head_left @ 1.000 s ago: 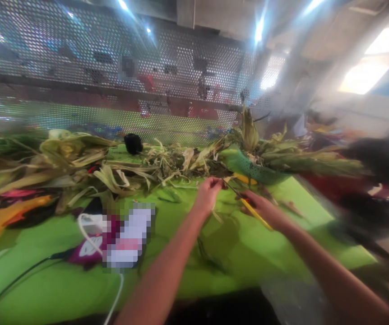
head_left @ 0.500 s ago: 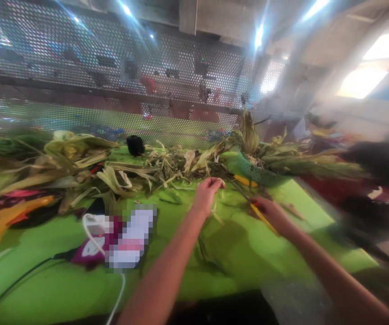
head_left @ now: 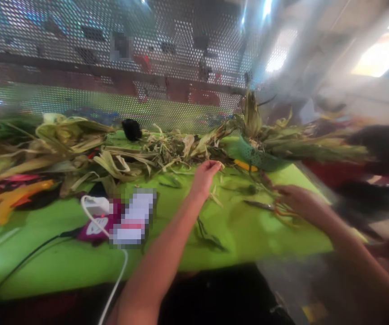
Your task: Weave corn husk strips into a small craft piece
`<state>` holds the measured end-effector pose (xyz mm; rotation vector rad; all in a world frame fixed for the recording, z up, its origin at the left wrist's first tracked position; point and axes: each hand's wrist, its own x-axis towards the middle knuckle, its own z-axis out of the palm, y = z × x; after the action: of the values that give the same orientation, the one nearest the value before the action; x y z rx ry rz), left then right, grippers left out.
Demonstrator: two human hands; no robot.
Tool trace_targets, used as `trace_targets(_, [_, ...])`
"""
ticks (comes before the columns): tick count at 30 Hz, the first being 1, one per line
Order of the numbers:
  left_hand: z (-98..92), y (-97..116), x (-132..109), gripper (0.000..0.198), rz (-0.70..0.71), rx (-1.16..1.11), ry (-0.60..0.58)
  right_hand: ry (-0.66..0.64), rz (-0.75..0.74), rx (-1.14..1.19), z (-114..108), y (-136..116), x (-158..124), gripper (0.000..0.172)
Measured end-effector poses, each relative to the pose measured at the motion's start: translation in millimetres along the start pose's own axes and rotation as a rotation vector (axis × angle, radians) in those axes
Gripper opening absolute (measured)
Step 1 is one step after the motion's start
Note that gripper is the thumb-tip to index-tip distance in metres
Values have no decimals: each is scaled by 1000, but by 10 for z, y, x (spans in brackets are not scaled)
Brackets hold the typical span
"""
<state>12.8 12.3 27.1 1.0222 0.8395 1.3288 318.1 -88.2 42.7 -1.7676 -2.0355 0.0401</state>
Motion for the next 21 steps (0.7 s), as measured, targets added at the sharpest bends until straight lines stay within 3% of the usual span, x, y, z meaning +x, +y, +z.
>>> trace_targets(1, [8,-20,3,12,11,4,-11,-48,-16,63,27,-137,81,30])
trace_targets(6, [33,-107,2,16,52,30,-44,26,-28,501,405,-956,564,36])
trace_targets(9, [24,-127,8,18,80,60,-32,37,13,692,643,-1247,799,38])
trace_targets(12, [11,-133,23,18,90,81,1,89,15,739,780,-1337,918,34])
trace_targets(16, [18,-128,23,19,64,111,26,228,-73,500,822,-1345,904,22])
trace_targets(21, [-20,-42,12,20,86,286,-103,298,-195,253,798,-1296,827,20])
